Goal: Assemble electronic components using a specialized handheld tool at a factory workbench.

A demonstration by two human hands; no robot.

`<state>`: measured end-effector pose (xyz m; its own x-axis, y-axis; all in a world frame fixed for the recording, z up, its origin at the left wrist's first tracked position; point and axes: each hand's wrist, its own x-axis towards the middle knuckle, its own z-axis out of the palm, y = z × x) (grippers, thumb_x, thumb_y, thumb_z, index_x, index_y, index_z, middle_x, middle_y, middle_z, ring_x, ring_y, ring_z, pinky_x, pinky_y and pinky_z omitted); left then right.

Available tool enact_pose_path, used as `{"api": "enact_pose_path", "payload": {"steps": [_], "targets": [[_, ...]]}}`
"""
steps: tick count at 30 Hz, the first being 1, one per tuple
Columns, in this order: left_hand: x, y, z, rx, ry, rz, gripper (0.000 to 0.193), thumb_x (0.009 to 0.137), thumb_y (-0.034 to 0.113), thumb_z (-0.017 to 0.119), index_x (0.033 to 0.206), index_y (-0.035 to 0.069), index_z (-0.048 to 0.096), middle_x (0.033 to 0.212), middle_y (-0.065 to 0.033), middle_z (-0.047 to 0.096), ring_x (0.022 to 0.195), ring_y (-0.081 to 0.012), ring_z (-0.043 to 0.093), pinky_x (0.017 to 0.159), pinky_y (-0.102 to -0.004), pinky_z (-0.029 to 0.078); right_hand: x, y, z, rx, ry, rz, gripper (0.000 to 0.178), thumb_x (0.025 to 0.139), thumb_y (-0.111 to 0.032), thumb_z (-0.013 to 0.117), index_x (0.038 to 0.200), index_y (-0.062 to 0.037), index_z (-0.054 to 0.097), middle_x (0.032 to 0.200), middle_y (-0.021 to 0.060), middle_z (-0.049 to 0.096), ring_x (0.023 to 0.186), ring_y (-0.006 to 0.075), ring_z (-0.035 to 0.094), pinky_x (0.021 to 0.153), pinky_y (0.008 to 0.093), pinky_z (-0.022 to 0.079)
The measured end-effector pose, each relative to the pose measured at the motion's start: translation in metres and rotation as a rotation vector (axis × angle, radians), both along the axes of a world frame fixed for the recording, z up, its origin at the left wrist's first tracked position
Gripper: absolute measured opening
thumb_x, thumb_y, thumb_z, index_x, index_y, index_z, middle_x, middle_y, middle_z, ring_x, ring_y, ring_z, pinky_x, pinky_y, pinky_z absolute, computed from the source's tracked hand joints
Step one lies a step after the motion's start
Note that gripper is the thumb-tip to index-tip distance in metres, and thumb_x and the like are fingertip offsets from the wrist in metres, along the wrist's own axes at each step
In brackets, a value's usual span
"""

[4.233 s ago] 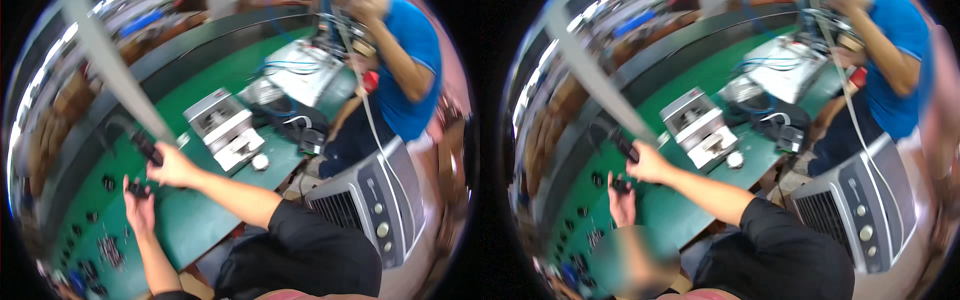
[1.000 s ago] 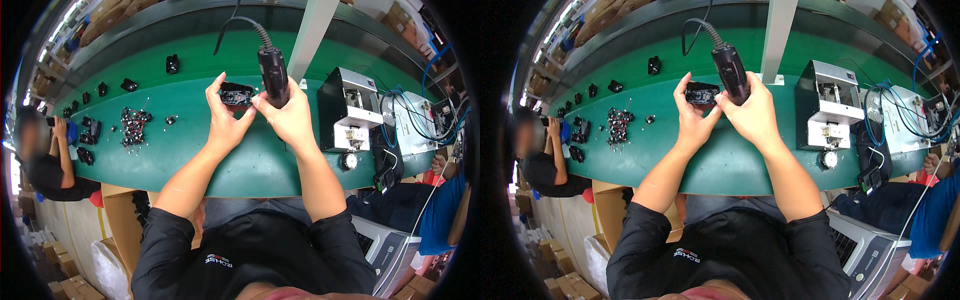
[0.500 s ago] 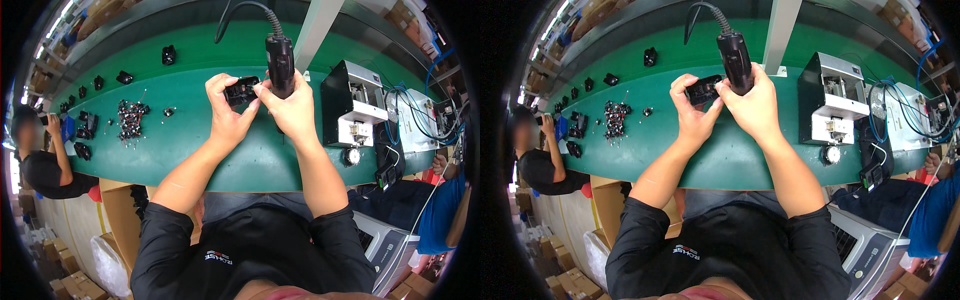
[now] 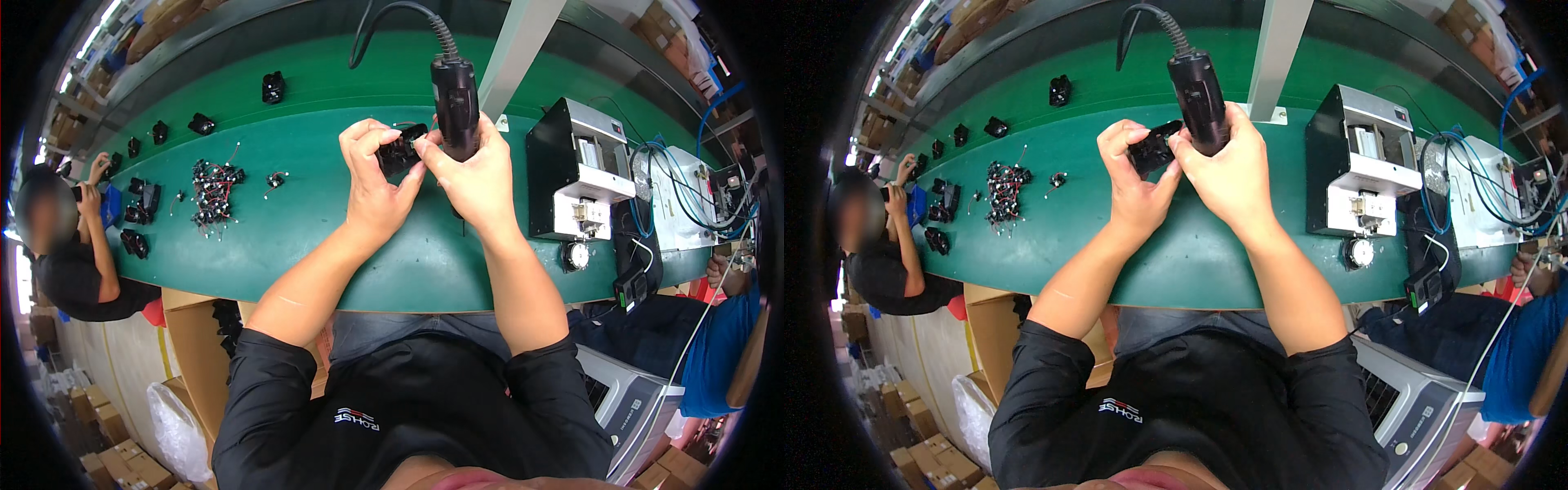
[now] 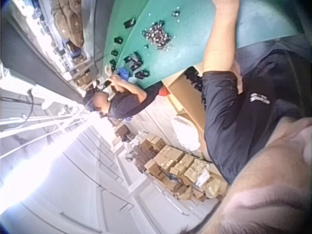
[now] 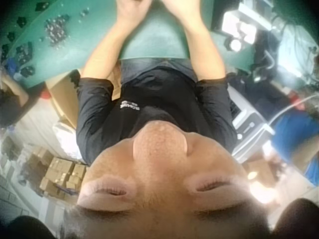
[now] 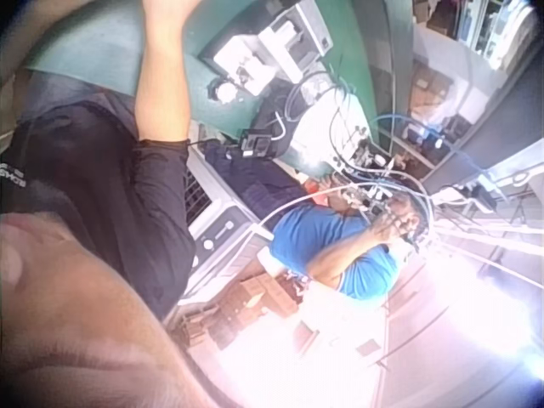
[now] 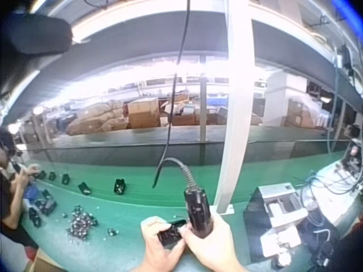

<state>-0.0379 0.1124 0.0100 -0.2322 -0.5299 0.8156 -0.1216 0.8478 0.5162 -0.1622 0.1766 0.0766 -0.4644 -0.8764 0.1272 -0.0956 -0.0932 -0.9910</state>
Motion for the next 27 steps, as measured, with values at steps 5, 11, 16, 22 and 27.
{"api": "enact_pose_path", "payload": {"steps": [5, 11, 16, 22, 27], "targets": [[-0.005, 0.005, 0.001, -0.012, -0.030, -0.022, 0.068, 0.069, -0.007, 0.077, 0.124, 0.007, 0.041, 0.117, -0.0153, 0.040, 0.110, -0.0294, 0.047, 0.094, -0.0386, 0.043, 0.000, 0.000, 0.000, 0.023, 0.090, -0.047, 0.028, 0.078, -0.004, 0.076, 0.101, -0.0003, 0.060, 0.084, 0.0053, 0.069, 0.078, 0.0109, 0.066, 0.075, 0.0283, 0.054], [-0.003, 0.006, -0.002, 0.015, -0.013, -0.026, 0.069, 0.069, -0.007, 0.077, 0.126, 0.007, 0.041, 0.120, -0.0159, 0.040, 0.112, -0.0295, 0.047, 0.096, -0.0396, 0.043, 0.003, 0.001, 0.001, 0.010, 0.108, -0.046, 0.032, 0.076, -0.007, 0.079, 0.101, 0.0003, 0.061, 0.079, 0.0043, 0.068, 0.075, 0.0102, 0.064, 0.072, 0.0290, 0.053], [0.000, 0.003, 0.004, 0.067, -0.041, -0.005, 0.068, 0.076, -0.006, 0.075, 0.132, 0.006, 0.037, 0.124, -0.0152, 0.040, 0.113, -0.0263, 0.050, 0.093, -0.0386, 0.049, -0.011, 0.001, 0.001, 0.051, 0.180, -0.068, 0.036, 0.075, -0.014, 0.084, 0.096, -0.0016, 0.058, 0.074, 0.0015, 0.060, 0.067, 0.0097, 0.057, 0.064, 0.0284, 0.049], [0.002, -0.001, 0.004, 0.810, 0.333, -0.561, 0.070, 0.086, -0.003, 0.071, 0.141, 0.008, 0.028, 0.126, -0.0157, 0.049, 0.102, -0.0243, 0.063, 0.075, -0.0321, 0.058, -0.019, 0.009, 0.013, -0.094, -0.005, -0.141, 0.038, 0.081, -0.015, 0.082, 0.105, -0.0015, 0.056, 0.076, 0.0000, 0.058, 0.060, 0.0065, 0.054, 0.053, 0.0243, 0.046], [0.009, -0.005, 0.007, 1.240, 0.385, -0.769, 0.067, 0.090, 0.003, 0.066, 0.146, 0.011, 0.030, 0.132, -0.0124, 0.052, 0.099, -0.0241, 0.064, 0.073, -0.0319, 0.054, -0.023, 0.030, 0.025, -0.433, -0.117, -0.134, 0.041, 0.088, -0.008, 0.074, 0.121, 0.0018, 0.052, 0.077, 0.0009, 0.060, 0.058, 0.0067, 0.056, 0.051, 0.0225, 0.045]]}}
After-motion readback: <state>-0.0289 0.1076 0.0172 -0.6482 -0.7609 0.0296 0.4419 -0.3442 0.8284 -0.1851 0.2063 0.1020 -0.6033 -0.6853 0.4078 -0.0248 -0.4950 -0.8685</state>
